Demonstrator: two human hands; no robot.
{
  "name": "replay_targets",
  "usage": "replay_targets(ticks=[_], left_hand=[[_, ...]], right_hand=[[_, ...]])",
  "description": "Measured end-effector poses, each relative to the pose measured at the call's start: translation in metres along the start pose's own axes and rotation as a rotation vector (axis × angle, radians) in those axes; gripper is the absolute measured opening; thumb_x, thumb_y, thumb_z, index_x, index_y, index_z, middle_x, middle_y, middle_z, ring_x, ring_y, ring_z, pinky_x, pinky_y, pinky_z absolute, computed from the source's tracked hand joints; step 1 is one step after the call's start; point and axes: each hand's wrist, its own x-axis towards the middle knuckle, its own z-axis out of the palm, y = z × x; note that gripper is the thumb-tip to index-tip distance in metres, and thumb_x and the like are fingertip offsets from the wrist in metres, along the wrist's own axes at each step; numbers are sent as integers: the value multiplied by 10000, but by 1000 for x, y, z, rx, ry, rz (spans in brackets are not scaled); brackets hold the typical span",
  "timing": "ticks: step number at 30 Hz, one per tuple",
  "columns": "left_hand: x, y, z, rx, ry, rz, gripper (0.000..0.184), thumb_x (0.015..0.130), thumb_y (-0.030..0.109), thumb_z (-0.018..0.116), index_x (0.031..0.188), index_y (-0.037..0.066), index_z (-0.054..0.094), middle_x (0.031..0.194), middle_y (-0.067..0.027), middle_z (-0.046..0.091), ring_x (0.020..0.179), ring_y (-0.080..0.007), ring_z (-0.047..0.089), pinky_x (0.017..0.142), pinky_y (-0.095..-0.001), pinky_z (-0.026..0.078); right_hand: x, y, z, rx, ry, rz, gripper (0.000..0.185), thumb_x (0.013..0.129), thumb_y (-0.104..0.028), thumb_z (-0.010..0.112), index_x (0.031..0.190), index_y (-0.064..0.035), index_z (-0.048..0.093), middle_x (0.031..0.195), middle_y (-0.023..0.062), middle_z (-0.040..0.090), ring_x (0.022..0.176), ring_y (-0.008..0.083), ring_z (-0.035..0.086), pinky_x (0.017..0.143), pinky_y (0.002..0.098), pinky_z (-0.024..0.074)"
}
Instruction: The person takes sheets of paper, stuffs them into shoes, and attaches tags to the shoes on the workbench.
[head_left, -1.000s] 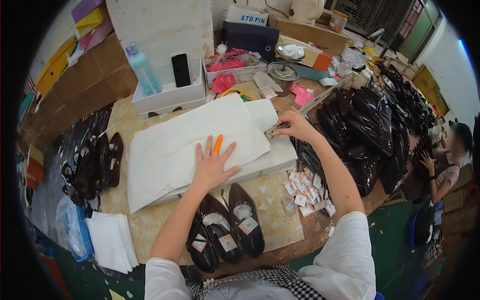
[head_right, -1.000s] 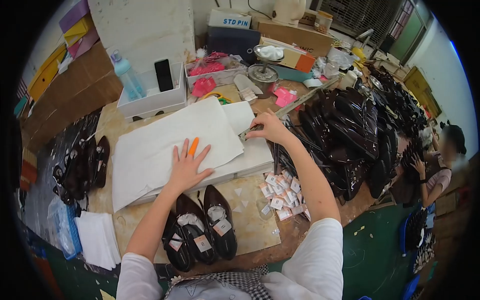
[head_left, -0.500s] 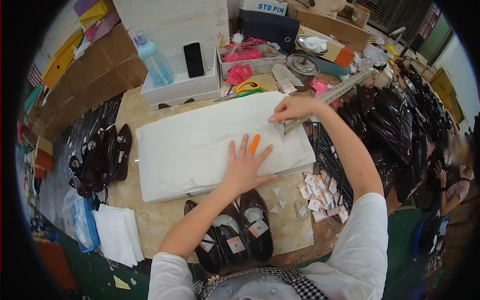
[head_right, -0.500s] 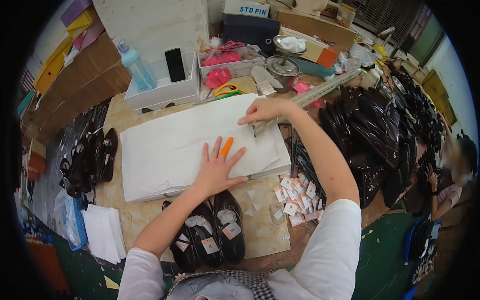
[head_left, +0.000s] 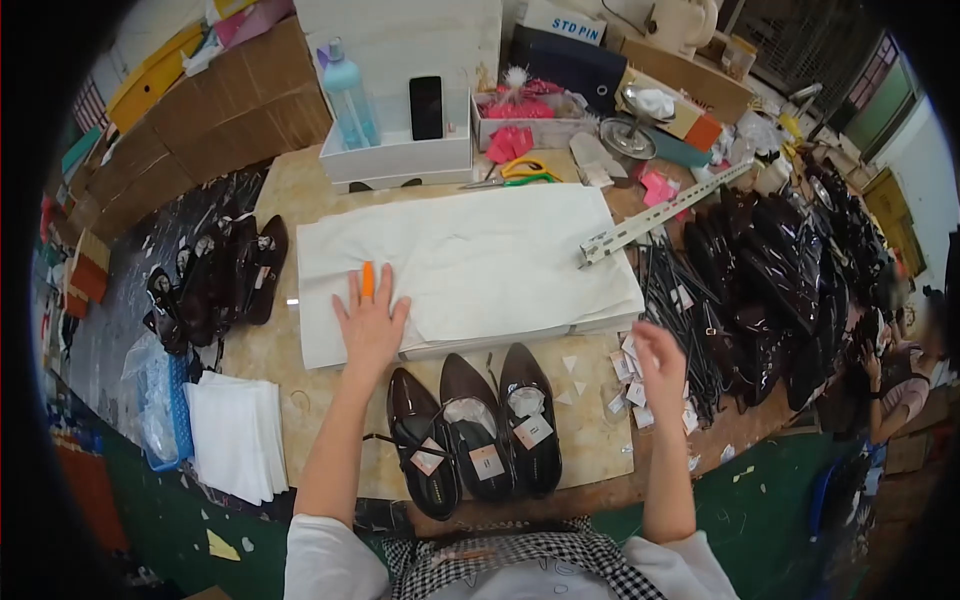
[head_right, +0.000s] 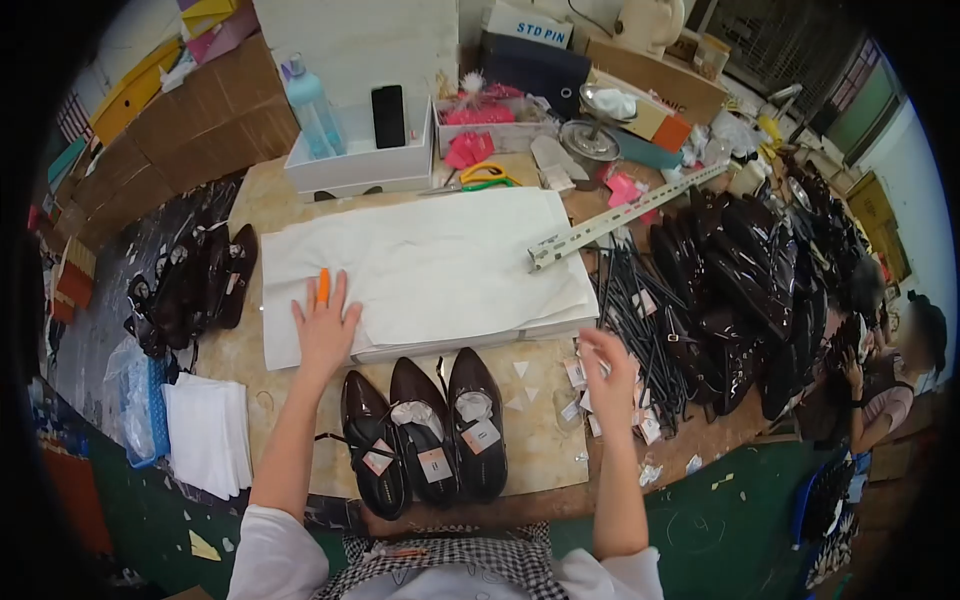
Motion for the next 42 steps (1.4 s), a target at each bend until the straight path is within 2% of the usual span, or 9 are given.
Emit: replay_targets(ticks=[8, 12, 15, 21, 25, 28, 29, 31, 42], left_hand=[[-19, 8, 3, 47, 122, 11, 659, 945, 486, 555, 1514, 177, 432, 1556, -215, 380, 1493, -409, 230, 1161, -681, 116], [-21, 9, 3, 22, 160, 27, 671, 926, 489, 579, 1506, 178, 442, 1551, -210, 390, 1489, -405, 238, 1164, -678, 107], [-21, 7, 3, -6, 187, 44, 656, 918, 465, 589, 1493, 176, 462, 1547, -196, 402, 1481, -404, 259, 1171, -666, 101], [0, -1, 4, -29, 174, 59, 614, 907, 433, 594, 1467, 199, 504, 1541, -178, 416, 1478, -385, 277, 1174, -658, 108], [12, 0, 6, 40, 163, 41, 633, 904, 442, 590, 1488, 226, 477, 1558, -173, 396, 1478, -396, 273, 1169, -667, 102], [14, -2, 14, 55, 148, 46, 662, 904, 471, 585, 1507, 235, 450, 1576, -169, 372, 1483, -401, 262, 1164, -675, 94], [16, -3, 16, 64, 133, 45, 676, 904, 489, 583, 1515, 238, 439, 1581, -168, 364, 1487, -400, 253, 1163, -678, 91], [14, -7, 11, 76, 84, 31, 715, 907, 533, 576, 1536, 238, 404, 1594, -177, 336, 1500, -406, 211, 1161, -683, 84], [34, 26, 2, 70, -45, -125, 889, 882, 710, 484, 1590, 212, 281, 1620, -249, 226, 1527, -428, 77, 1159, -688, 1]], right_hand=[[43, -14, -2, 190, 23, -30, 461, 968, -154, 648, 1382, 6, 526, 1271, 155, 624, 1151, 216, 618, 981, 327, 480], [148, 85, -7, 816, 198, 378, 694, 956, -300, 686, 1505, -34, 355, 1404, 196, 478, 1219, 293, 562, 1037, 398, 458], [205, 128, 15, 1097, 245, 570, 643, 959, -299, 683, 1470, -45, 386, 1424, 187, 414, 1244, 304, 501, 1070, 440, 434], [238, 143, 36, 704, 124, 480, 391, 905, -291, 736, 1152, -32, 577, 982, 63, 673, 835, 183, 663, 619, 366, 538], [242, 122, 24, 261, 230, 493, 439, 815, -317, 792, 1073, -6, 620, 944, 101, 665, 655, 158, 638, 345, 306, 408], [224, 110, 42, 215, 348, 451, 524, 823, -373, 762, 1150, 14, 627, 1015, 179, 692, 805, 266, 701, 530, 386, 547], [238, 191, 63, -208, 523, 109, 639, 820, -472, 725, 1213, 22, 622, 1134, 252, 684, 1036, 389, 679, 848, 447, 553], [218, 127, 49, -269, 330, 397, 702, 821, -547, 689, 1249, 6, 621, 1224, 278, 650, 1195, 431, 594, 1039, 444, 444], [204, 115, 65, -128, 456, 503, 723, 810, -504, 713, 1227, 78, 606, 1221, 274, 649, 1143, 392, 626, 979, 425, 480]])
